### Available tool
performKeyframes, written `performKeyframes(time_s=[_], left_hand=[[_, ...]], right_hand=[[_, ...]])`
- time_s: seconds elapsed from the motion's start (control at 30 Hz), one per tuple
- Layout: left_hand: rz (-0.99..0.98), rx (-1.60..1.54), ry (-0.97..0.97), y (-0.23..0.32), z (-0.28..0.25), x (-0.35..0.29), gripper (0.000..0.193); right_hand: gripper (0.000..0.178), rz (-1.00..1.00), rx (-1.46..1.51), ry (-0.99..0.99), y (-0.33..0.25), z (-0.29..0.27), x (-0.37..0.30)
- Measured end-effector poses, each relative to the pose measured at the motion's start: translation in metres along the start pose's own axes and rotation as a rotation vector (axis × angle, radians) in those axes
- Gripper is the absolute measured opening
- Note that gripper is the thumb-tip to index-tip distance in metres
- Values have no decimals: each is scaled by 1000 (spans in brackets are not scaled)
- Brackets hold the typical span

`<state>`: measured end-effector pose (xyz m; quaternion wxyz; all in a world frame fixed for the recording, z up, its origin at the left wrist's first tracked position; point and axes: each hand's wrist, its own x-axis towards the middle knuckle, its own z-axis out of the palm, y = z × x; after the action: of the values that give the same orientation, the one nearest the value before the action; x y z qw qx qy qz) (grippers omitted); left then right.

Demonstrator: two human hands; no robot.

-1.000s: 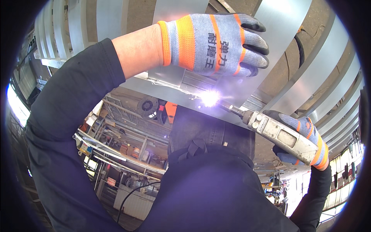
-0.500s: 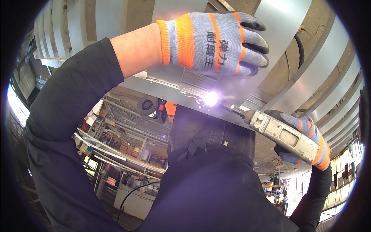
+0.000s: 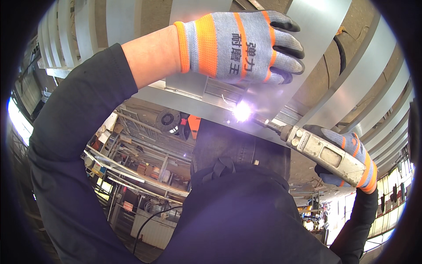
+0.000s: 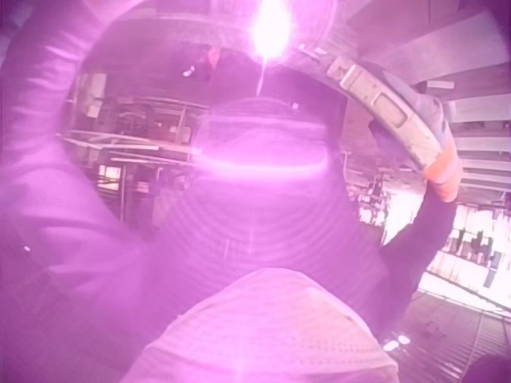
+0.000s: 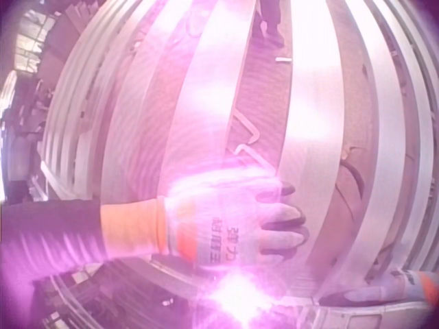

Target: The person welds a large curved metal frame using a handheld welding torch. They move along the frame, applying welds at multiple joints between vertical slats and horizontal supports. The person wears gloves and a protective apron while working in a workshop.

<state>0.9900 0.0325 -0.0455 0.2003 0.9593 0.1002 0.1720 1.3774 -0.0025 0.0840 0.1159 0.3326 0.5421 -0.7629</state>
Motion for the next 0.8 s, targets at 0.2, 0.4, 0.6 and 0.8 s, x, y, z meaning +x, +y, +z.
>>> performKeyframes(time_s=[0.2,0.4,0.6,0.8], left_hand=[[-46,-63,-32,-1,-2,0,27],[-133,-154,-75,-1,-8,2,35],[-61,-93,-43,1,-9,1,33],[-98,-245,54,-3,7,3,34]], right_hand=[[73,93,-17,-72,-6,-9,-1],[73,87,1,24,7,1,-10],[78,184,-7,-27,0,-5,-13],[81,239,-20,-29,-8,-5,-10]])
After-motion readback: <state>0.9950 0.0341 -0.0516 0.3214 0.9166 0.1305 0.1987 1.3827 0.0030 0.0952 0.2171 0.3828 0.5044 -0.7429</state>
